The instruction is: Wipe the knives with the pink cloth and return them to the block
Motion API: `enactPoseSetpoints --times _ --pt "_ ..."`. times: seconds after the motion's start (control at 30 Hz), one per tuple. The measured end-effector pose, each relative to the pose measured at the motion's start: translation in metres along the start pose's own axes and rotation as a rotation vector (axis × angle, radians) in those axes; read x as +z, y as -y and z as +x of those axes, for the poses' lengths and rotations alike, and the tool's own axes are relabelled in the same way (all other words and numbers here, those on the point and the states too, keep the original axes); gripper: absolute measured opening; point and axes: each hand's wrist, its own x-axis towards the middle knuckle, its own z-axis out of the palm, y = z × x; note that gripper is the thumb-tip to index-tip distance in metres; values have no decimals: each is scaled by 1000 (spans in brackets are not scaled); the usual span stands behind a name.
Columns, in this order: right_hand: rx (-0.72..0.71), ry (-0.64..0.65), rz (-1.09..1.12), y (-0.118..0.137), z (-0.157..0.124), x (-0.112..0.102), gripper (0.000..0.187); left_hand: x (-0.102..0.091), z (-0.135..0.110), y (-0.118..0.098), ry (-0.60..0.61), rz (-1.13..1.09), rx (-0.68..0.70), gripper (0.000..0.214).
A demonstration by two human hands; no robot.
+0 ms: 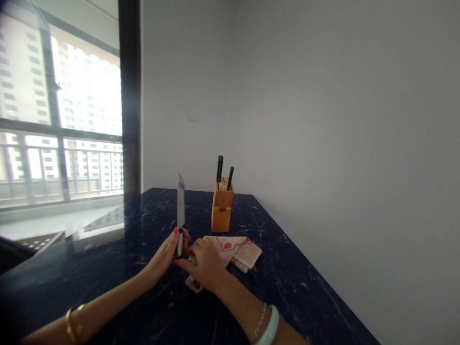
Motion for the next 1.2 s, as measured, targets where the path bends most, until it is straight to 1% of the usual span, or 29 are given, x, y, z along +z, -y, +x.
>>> enactPoseSetpoints --times 0.1,0.23,0.33,0.4,0.47,0.6,0.7,0.77,0.87,0.97,1.07,1.13,1.2 --pt "30 -11 28 -4 0 3 27 0 -2 -4 56 -2 30 39" --pt "156 -34 155 -11 0 12 23 -1 -4 -11 171 -5 38 40" --pt "241 1 340 -14 -1 17 19 -2 -3 -13 184 8 30 42" --pt "251 4 401 -14 -2 18 17 -3 -1 -12 173 28 32 43" --pt "236 -28 357 -15 -2 15 15 -5 2 -11 157 61 40 44" --pt "241 -60 126 -20 0 4 15 -11 7 -6 133 146 51 42" --pt "253 -55 -51 -26 2 -5 16 -14 9 0 46 157 55 41" --pt "218 -40 -150 -29 4 -12 15 -16 10 4 -2 174 42 41" --pt "146 -9 -262 -30 7 -23 14 -18 10 8 -51 258 28 43" --pt "111 3 -315 -32 9 -30 16 -18 10 9 -60 304 4 47" --pt "104 5 -320 -37 8 -31 17 -18 11 9 -25 252 -57 48" --pt "145 -35 -314 -40 7 -29 21 -18 11 9 -21 214 -97 47" --pt "233 -118 -314 -39 6 -27 29 -18 11 8 -48 207 -113 47"
